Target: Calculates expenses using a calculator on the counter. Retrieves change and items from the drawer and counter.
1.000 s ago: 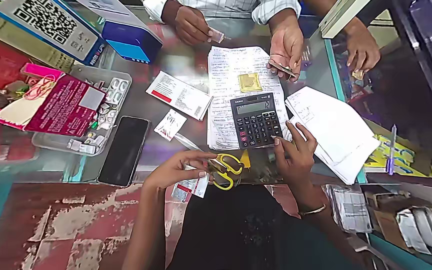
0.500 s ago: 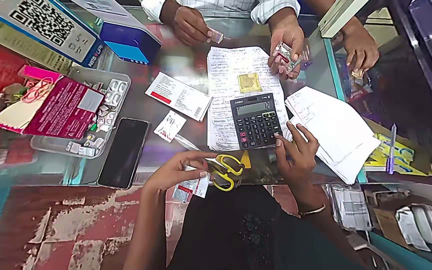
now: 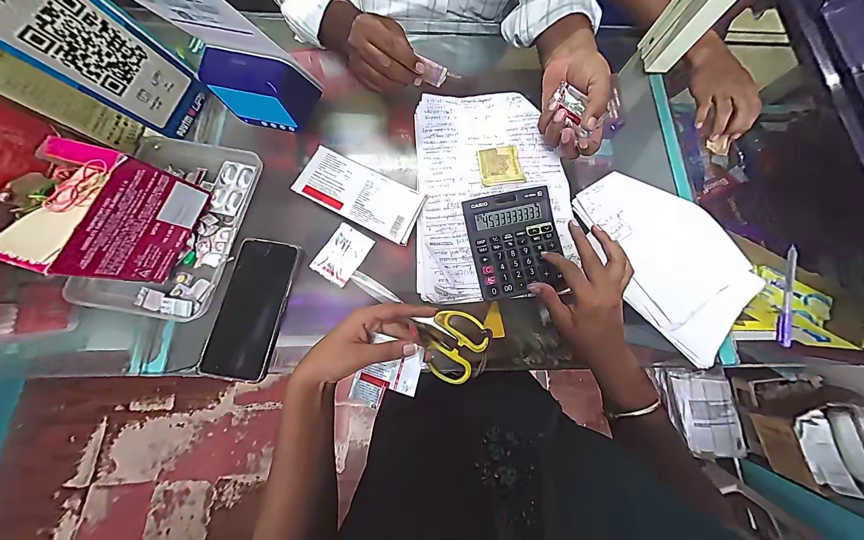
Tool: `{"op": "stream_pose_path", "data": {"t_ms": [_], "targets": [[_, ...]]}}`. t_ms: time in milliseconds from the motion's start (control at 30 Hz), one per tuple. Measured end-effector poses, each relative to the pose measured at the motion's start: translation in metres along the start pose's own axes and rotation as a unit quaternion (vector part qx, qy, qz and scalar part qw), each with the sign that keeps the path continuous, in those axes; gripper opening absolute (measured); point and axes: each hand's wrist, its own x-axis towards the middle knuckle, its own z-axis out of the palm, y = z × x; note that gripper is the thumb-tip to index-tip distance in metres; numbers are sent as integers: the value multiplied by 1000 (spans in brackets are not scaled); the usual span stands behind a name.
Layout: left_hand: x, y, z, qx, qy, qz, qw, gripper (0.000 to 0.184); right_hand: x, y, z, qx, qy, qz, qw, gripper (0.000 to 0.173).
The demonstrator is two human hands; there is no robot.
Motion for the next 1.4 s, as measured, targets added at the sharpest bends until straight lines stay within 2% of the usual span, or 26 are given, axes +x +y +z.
{"op": "stream_pose_path", "data": {"t_ms": [67, 200, 300, 433, 500, 600, 733, 800, 900, 1033, 1133, 1200, 1267, 1333, 1400], "targets": [[0, 1, 0, 0, 2, 3, 1000, 45, 2, 0, 2, -20, -13, 7, 1000, 64], [0, 1, 1, -7, 3, 0, 1000, 45, 1, -1, 3, -17, -33, 21, 999, 66], [1, 3, 2, 5, 9, -4, 1000, 45, -4, -2, 6, 17, 7, -41, 999, 67], [1, 2, 2, 11, 9, -4, 1000, 46, -10, -5, 9, 22, -35, -87, 995, 63], [2, 2, 2, 9, 10, -4, 1000, 46, -11, -3, 8, 35, -20, -78, 996, 62], [1, 2, 2, 6, 16, 0, 1000, 45, -14, 1, 2, 39, 55, -53, 996, 59], [1, 2, 3, 8, 26, 6, 1000, 45, -18, 6, -2, 14, 12, -13, 1000, 51], [2, 3, 8, 7, 54, 19, 998, 43, -20, 4, -7, 20, 22, -28, 999, 54], [5, 7, 28, 8, 142, 28, 990, 43, -26, -3, -14, 57, 46, -43, 996, 50], [19, 18, 61, 50, 210, 56, 975, 44, -36, -10, -16, 157, 9, -75, 985, 43], [36, 24, 82, 117, 209, 88, 967, 42, -41, -19, -9, 242, -6, -108, 964, 41], [46, 24, 92, 162, 199, 107, 961, 43, -44, -27, -6, 318, -30, -82, 944, 40], [55, 23, 100, 200, 198, 121, 952, 44, -47, -35, -5, 419, -78, -20, 905, 40], [63, 18, 108, 230, 213, 140, 939, 43, -45, -40, -8, 516, -139, 45, 844, 37], [69, 11, 115, 242, 237, 170, 925, 39, -41, -43, -13, 556, -179, 83, 808, 28]]}}
